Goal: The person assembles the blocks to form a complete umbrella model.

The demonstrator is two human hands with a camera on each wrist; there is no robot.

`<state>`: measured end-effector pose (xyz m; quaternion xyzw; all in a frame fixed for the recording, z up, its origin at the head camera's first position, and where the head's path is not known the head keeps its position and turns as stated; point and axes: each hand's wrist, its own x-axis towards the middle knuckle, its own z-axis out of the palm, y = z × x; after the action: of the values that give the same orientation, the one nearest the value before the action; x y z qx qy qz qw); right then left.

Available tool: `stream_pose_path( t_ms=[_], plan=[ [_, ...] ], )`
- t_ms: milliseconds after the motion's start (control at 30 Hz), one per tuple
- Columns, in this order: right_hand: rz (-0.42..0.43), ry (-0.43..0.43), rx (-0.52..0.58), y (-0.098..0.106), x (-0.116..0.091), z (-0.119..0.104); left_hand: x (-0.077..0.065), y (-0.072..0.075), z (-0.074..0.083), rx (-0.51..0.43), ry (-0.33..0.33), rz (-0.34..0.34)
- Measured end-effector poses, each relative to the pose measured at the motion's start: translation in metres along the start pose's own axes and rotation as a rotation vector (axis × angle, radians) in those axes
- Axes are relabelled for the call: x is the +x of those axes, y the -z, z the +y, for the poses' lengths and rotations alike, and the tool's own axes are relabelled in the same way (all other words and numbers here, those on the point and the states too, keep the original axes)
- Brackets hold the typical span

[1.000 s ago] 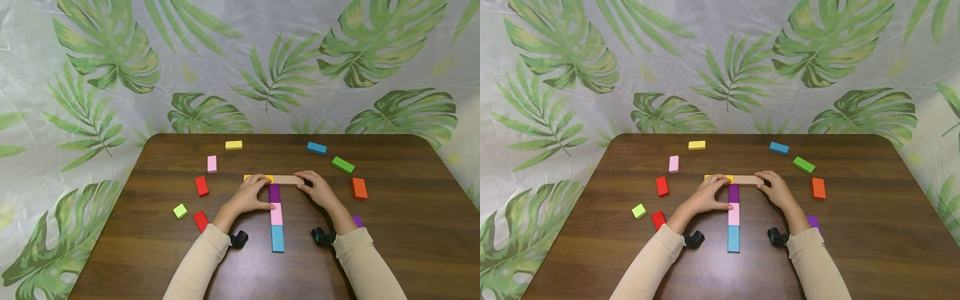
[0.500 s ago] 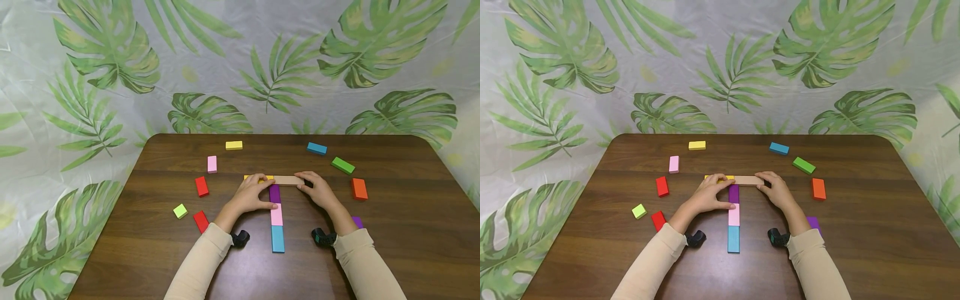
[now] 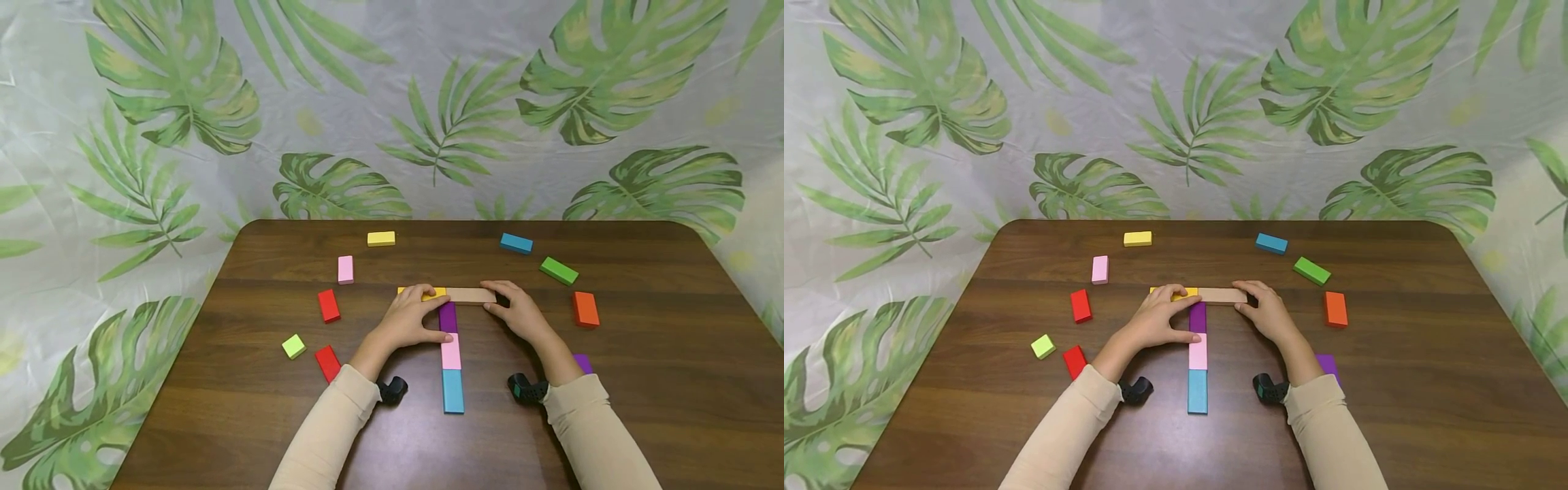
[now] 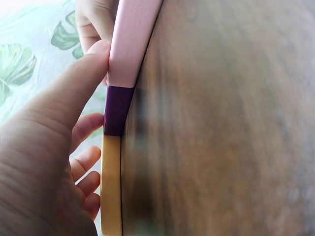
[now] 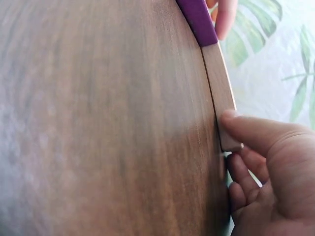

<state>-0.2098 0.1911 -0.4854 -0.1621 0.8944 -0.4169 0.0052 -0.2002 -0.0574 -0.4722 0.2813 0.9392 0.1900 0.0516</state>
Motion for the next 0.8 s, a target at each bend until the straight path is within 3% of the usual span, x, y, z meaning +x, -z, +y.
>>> stream_pose_path(
  t_ms=[433, 800],
  plan=[
    [0.083, -0.047, 0.115, 0.005, 0.002, -0.02, -0.001, -0.001, 0.0, -0.007, 0.005, 0.001],
    [0.158, 0.014, 0.13, 0.028, -0.008, -0.053, 0.0, 0.0, 0.0, 0.009, 0.007, 0.001]
  ],
)
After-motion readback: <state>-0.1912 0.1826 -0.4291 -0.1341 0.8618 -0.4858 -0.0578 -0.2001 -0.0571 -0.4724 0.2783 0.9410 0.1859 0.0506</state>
